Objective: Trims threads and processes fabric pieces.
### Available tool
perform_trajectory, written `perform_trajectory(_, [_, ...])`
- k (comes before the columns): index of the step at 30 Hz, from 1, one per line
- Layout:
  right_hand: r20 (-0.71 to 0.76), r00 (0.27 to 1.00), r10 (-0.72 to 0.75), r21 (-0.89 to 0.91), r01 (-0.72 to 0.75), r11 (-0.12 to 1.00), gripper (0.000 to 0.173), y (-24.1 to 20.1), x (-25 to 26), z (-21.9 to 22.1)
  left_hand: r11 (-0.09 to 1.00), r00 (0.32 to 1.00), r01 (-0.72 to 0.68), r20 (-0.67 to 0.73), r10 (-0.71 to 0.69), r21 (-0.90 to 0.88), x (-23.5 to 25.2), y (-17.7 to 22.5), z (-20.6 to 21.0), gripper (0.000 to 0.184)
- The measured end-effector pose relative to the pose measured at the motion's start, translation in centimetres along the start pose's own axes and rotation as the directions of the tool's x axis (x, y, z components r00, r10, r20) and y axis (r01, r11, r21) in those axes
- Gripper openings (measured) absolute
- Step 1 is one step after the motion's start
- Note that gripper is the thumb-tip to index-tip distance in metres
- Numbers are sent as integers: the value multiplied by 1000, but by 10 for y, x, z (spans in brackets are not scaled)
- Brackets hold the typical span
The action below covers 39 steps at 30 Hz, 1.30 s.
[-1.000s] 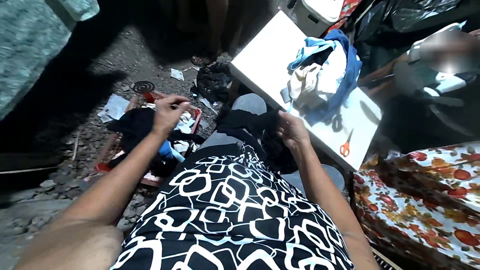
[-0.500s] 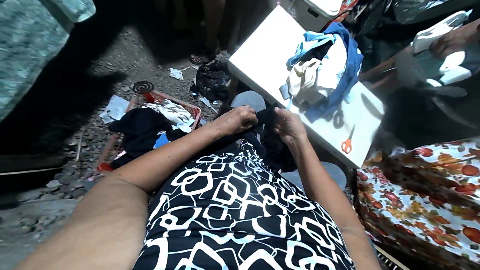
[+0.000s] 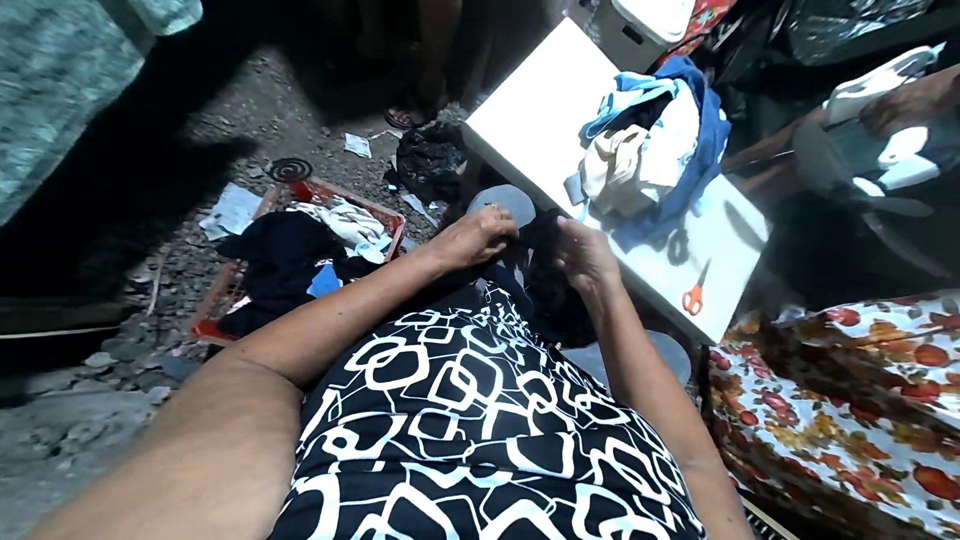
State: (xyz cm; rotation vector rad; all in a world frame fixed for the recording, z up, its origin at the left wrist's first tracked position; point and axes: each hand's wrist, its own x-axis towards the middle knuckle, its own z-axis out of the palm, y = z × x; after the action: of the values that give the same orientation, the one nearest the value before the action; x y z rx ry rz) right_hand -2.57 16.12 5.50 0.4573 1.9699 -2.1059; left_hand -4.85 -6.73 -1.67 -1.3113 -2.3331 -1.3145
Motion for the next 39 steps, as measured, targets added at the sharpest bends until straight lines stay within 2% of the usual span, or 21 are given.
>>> perform_trajectory(2, [5, 1000, -10, -15, 10, 1000, 24, 0, 0, -3, 976, 986, 114, -99, -134, -185, -1, 6, -9, 19])
perform_trajectory(4, [12, 1000, -4, -15, 4, 1000, 23, 1, 1, -4, 870, 948, 207, -127, -291, -447, -1, 15, -22, 17])
perform_trajectory(6, [34, 999, 8, -24, -8, 1000, 20, 2, 0, -2, 722, 913, 215, -127, -387, -657, -2, 20, -31, 14])
perform_trajectory(8, [82, 996, 27, -62, -22, 998, 17, 4, -2, 1, 632, 894, 210, -115, -434, -746, -4, 22, -36, 12])
perform_trajectory(11, [136, 991, 17, -191, 9, 982, 13, 5, -4, 4, 602, 854, 203, -160, -495, -772, -5, 22, -45, 15])
perform_trajectory(13, [117, 992, -44, -317, 79, 945, 13, 4, -7, 6, 598, 789, 200, -234, -569, -776, -7, 25, -62, 19])
perform_trajectory(17, [191, 957, -220, -533, 289, 795, 13, -1, -16, 14, 715, 552, 235, -515, -655, -658, -20, 26, -123, 19])
perform_trajectory(19, [273, 927, -258, -600, 373, 708, 12, 0, -17, 19, 799, 436, 288, -671, -600, -528, -36, 20, -154, 20])
perform_trajectory(21, [347, 901, -261, -664, 432, 610, 15, 4, -16, 29, 833, 381, 411, -761, -526, -370, -56, 13, -172, 18])
perform_trajectory(22, [375, 894, -243, -705, 446, 551, 18, 6, -15, 36, 804, 385, 507, -753, -533, -310, -65, 13, -176, 22])
perform_trajectory(24, [430, 875, -221, -776, 483, 404, 25, 9, -11, 50, 713, 434, 656, -650, -624, -247, -84, 13, -173, 31])
perform_trajectory(26, [497, 843, -204, -806, 536, 251, 35, 12, -9, 66, 653, 454, 710, -536, -712, -265, -105, 2, -156, 29])
perform_trajectory(30, [584, 807, -86, -810, 586, -4, 49, 18, -10, 95, 540, 406, 764, -388, -827, -353, -141, -19, -117, 25])
perform_trajectory(32, [593, 802, -72, -805, 590, -60, 52, 24, -13, 101, 467, 356, 772, -314, -880, -431, -150, -24, -97, 23])
perform_trajectory(34, [629, 763, -146, -777, 620, -108, 56, 29, -19, 101, 382, 309, 766, -226, -924, -517, -154, -25, -75, 20])
perform_trajectory(36, [671, 717, -187, -741, 653, -155, 52, 30, -26, 101, 354, 308, 769, -177, -935, -532, -157, -26, -57, 18])
perform_trajectory(39, [635, 768, -84, -767, 614, -188, 34, 30, -31, 105, 362, 328, 789, -159, -931, -496, -156, -26, -37, 19])
